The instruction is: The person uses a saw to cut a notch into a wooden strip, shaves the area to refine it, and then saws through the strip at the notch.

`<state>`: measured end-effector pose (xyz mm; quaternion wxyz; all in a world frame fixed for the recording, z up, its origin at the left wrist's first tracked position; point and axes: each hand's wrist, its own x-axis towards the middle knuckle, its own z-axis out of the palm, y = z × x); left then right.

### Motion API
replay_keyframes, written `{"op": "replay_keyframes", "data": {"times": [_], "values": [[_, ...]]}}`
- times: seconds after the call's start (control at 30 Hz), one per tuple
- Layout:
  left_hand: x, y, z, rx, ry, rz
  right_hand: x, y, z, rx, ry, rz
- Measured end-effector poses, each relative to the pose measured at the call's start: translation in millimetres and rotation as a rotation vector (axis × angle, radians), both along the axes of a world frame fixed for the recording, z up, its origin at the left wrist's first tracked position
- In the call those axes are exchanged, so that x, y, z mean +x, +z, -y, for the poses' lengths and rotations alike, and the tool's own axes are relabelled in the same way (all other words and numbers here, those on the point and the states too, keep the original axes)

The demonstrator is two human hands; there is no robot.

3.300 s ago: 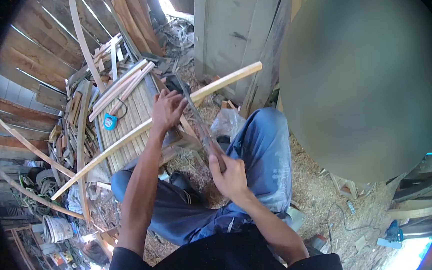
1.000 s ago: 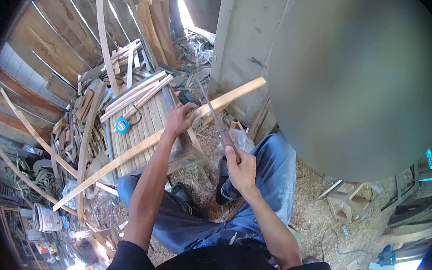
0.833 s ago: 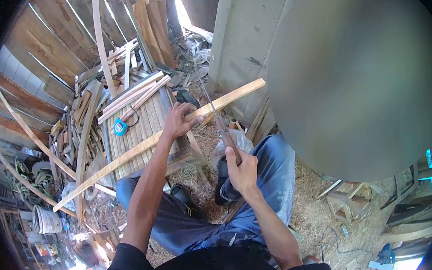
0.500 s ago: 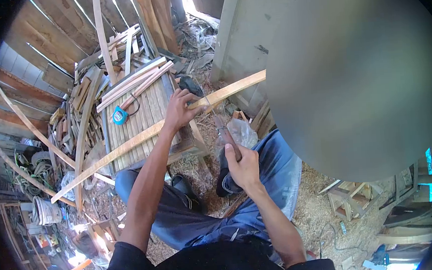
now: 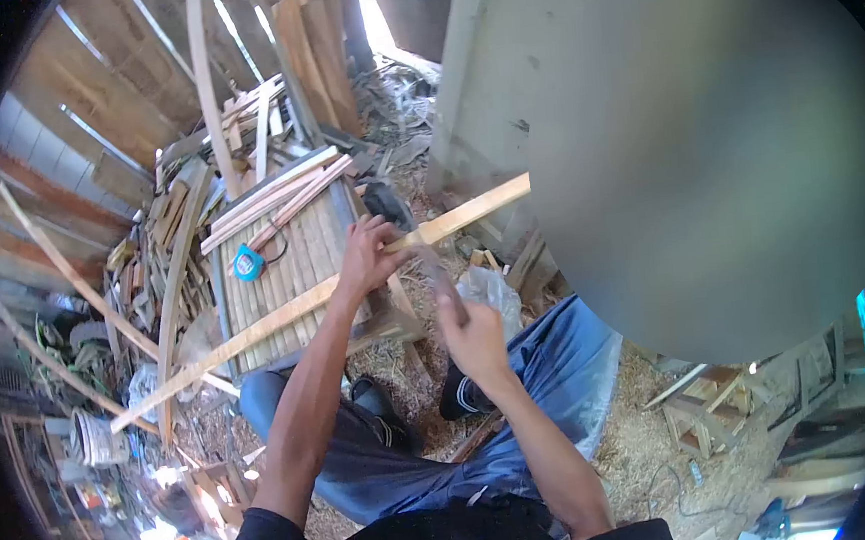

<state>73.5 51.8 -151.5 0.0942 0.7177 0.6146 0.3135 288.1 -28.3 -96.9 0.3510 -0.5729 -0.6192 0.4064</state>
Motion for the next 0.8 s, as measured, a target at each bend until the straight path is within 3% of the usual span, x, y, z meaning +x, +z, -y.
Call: {"op": "replay_keyframes", "data": {"times": [0.13,0.3,0.43,0.5,0.7,0.8], "values": [[-1,5,1,-0.054,0.0,0.033,54,-6,70,-0.09,0.027,-0.019],[0,5,-3,-0.056,-0.054,0.004,16,-2,34,-0.009,-0.043,-0.026],[-3,1,-10,-0.088,0.018,0.075,4,-8,9,0.005,-0.034,0.037],[-2,0,-7,-0.081,0.057,-0.012,10,-17,4,0.085,-0.035,0.007],[11,2,7,-0.02,-0.009,-0.054,24,-5,21,-0.031,-0.037,0.053],[16,5,11,-0.015,-0.037,-0.049,34,-22,23,-0.166,-0.079,-0.107]]}}
